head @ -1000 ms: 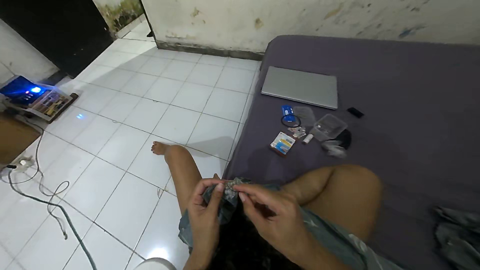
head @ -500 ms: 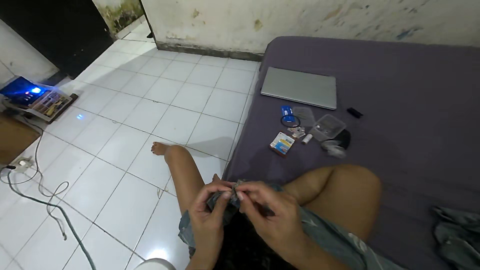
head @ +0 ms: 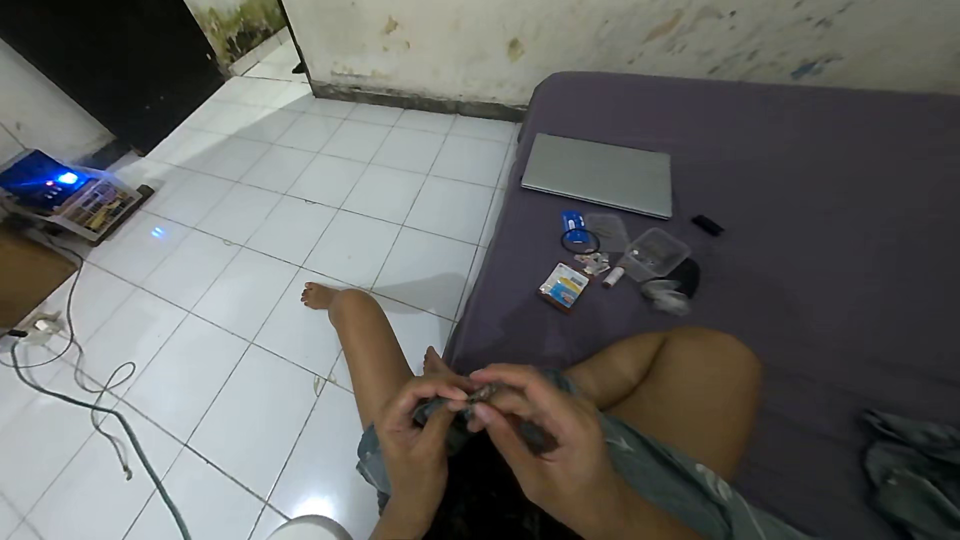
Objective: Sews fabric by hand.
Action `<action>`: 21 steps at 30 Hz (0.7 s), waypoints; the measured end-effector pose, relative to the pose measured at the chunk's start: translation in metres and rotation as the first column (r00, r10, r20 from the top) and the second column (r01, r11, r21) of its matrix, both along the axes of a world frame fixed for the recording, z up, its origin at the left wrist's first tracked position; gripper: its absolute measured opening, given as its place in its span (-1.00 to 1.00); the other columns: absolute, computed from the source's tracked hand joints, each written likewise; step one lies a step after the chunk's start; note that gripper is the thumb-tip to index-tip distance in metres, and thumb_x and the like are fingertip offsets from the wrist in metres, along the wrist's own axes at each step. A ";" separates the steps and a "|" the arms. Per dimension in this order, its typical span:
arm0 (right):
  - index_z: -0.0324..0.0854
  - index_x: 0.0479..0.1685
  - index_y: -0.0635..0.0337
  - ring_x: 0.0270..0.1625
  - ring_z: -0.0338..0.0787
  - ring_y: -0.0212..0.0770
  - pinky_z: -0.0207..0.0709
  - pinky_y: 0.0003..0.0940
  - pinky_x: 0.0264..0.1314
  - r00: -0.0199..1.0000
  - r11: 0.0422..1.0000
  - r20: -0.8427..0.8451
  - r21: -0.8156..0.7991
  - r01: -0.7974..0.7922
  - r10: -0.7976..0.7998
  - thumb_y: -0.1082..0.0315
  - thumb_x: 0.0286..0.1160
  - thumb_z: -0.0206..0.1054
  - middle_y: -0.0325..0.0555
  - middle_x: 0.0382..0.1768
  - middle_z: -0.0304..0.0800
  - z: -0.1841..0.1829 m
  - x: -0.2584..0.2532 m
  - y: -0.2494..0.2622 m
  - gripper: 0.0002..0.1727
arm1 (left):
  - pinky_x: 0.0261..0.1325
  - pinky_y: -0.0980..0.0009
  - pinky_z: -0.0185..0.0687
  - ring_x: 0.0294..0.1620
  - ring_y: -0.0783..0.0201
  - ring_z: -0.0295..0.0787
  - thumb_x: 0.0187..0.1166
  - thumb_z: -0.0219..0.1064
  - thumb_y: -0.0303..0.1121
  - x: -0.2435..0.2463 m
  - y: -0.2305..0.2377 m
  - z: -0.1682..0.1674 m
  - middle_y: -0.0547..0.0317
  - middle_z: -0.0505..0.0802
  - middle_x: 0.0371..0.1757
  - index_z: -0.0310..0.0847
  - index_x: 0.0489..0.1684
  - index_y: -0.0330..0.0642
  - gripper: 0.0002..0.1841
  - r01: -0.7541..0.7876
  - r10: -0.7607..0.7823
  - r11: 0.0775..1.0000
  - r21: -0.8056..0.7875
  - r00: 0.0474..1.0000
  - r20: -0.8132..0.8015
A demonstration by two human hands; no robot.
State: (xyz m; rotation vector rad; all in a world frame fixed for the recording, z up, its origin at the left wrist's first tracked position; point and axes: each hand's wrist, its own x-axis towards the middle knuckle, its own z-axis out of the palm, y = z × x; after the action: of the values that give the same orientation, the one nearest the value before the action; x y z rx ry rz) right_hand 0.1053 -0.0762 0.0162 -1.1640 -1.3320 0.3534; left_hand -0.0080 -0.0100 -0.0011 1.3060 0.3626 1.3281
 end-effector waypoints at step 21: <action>0.72 0.01 0.39 -0.61 0.48 -0.63 0.35 -0.88 -0.49 0.997 0.998 0.071 0.062 0.032 -0.036 0.48 0.57 0.26 -0.14 -0.61 0.64 0.003 -0.003 -0.008 -0.80 | 0.07 0.69 0.74 -0.08 0.66 0.88 0.66 0.32 -0.23 -0.003 0.002 0.004 0.53 0.96 -0.15 0.87 -0.10 0.18 -0.84 -0.088 0.088 0.996 -0.019 0.996 0.009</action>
State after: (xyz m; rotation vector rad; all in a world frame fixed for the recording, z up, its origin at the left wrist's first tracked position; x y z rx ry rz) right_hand 0.1021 -0.0838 0.0194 -1.1563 -1.3748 0.2469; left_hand -0.0114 -0.0085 0.0028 1.2801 0.4284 1.4015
